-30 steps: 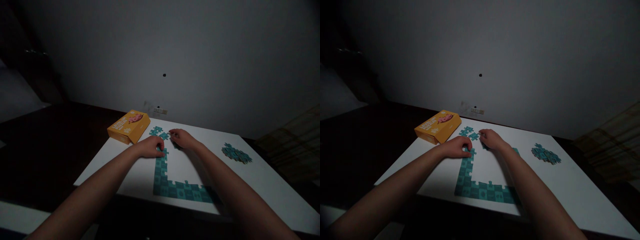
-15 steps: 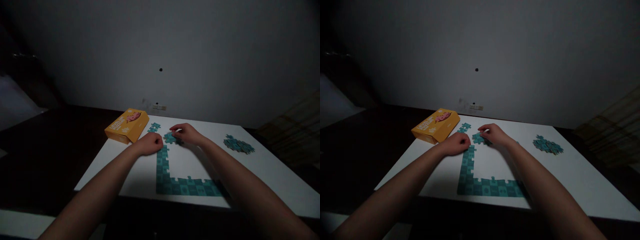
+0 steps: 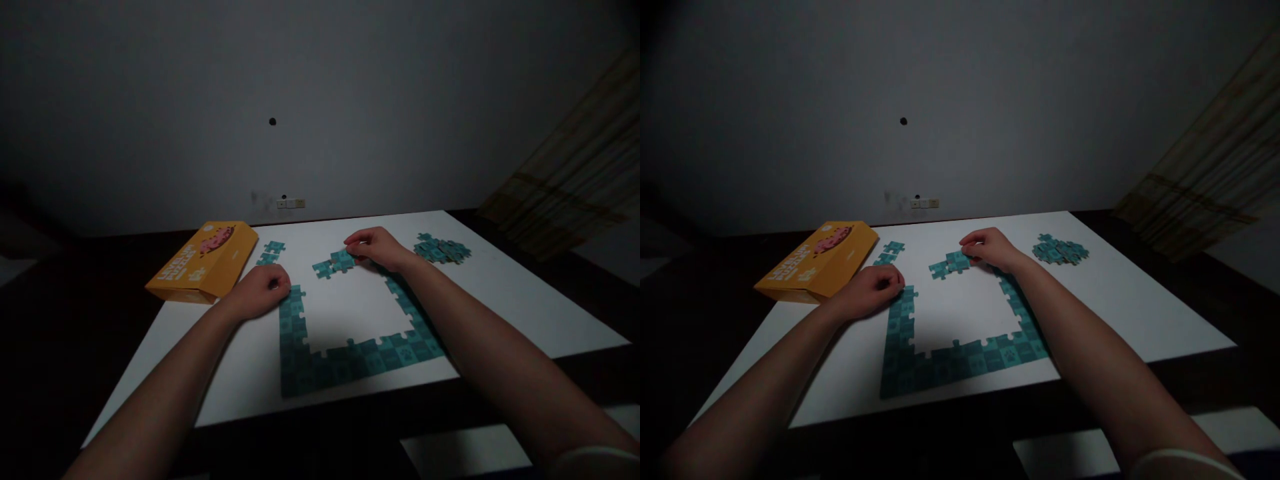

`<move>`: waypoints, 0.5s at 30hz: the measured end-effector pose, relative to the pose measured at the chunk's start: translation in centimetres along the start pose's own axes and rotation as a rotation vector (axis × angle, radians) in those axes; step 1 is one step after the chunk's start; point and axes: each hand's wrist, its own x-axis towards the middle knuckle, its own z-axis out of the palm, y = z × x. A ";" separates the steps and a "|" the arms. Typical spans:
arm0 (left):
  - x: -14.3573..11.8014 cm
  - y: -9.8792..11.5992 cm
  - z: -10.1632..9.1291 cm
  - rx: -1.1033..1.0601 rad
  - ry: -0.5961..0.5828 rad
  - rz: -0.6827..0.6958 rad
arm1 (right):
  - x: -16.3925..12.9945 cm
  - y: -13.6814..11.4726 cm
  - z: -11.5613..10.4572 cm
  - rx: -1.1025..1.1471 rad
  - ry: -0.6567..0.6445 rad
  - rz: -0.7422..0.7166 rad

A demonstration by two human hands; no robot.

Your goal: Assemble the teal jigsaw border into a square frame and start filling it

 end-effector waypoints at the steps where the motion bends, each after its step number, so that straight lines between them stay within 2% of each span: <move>1: 0.0 0.1 0.0 -0.005 -0.006 -0.004 | 0.0 0.0 -0.1 -0.023 -0.004 0.000; 3: 0.0 0.1 0.0 0.000 0.000 -0.022 | 0.1 0.2 -0.3 -0.067 0.004 -0.002; 5: -0.1 0.1 0.0 0.045 0.055 -0.075 | 0.1 0.6 -0.5 -0.140 0.025 -0.019; 9: 0.0 -0.2 -0.5 0.234 0.375 -0.281 | 0.5 1.7 -0.5 -0.469 0.002 -0.184; 11: 0.0 -0.4 -0.7 0.305 0.490 -0.349 | 0.7 2.1 -0.2 -0.593 -0.019 -0.246; 13: 0.1 -0.7 -0.6 0.351 0.492 -0.369 | 0.9 2.4 0.1 -0.640 -0.032 -0.280; 15: 0.0 -0.9 -0.3 0.377 0.427 -0.352 | 0.9 2.5 0.2 -0.654 -0.049 -0.311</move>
